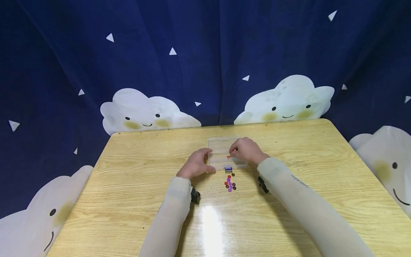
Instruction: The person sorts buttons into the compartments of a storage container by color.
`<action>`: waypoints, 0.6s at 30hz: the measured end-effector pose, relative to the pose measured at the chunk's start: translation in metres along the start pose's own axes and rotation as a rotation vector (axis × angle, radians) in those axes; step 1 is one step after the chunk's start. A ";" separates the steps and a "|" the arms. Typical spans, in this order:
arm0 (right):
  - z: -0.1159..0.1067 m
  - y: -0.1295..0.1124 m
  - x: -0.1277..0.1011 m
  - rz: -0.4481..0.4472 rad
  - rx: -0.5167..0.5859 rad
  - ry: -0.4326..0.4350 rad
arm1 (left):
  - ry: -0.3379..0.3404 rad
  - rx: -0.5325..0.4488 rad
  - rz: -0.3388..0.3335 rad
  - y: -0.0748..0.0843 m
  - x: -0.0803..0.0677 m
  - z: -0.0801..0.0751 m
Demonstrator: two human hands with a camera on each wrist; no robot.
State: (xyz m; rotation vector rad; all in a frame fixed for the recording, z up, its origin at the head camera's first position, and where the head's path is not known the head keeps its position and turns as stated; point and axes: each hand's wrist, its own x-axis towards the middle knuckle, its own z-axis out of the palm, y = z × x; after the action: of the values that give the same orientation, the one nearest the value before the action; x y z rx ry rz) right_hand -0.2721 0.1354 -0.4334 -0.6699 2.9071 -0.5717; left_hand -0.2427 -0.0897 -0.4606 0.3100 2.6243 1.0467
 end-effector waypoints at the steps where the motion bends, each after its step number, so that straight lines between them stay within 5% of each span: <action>1: 0.000 0.000 0.000 -0.001 0.001 0.000 | 0.000 0.000 0.001 0.000 0.000 0.000; 18: 0.002 0.002 -0.001 -0.026 0.001 0.011 | 0.001 -0.002 0.005 0.003 -0.003 -0.001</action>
State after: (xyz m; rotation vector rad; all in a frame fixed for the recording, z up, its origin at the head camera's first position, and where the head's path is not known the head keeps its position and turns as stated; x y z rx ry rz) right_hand -0.2718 0.1371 -0.4363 -0.7079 2.9125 -0.5811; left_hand -0.2398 -0.0894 -0.4571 0.3165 2.6244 1.0507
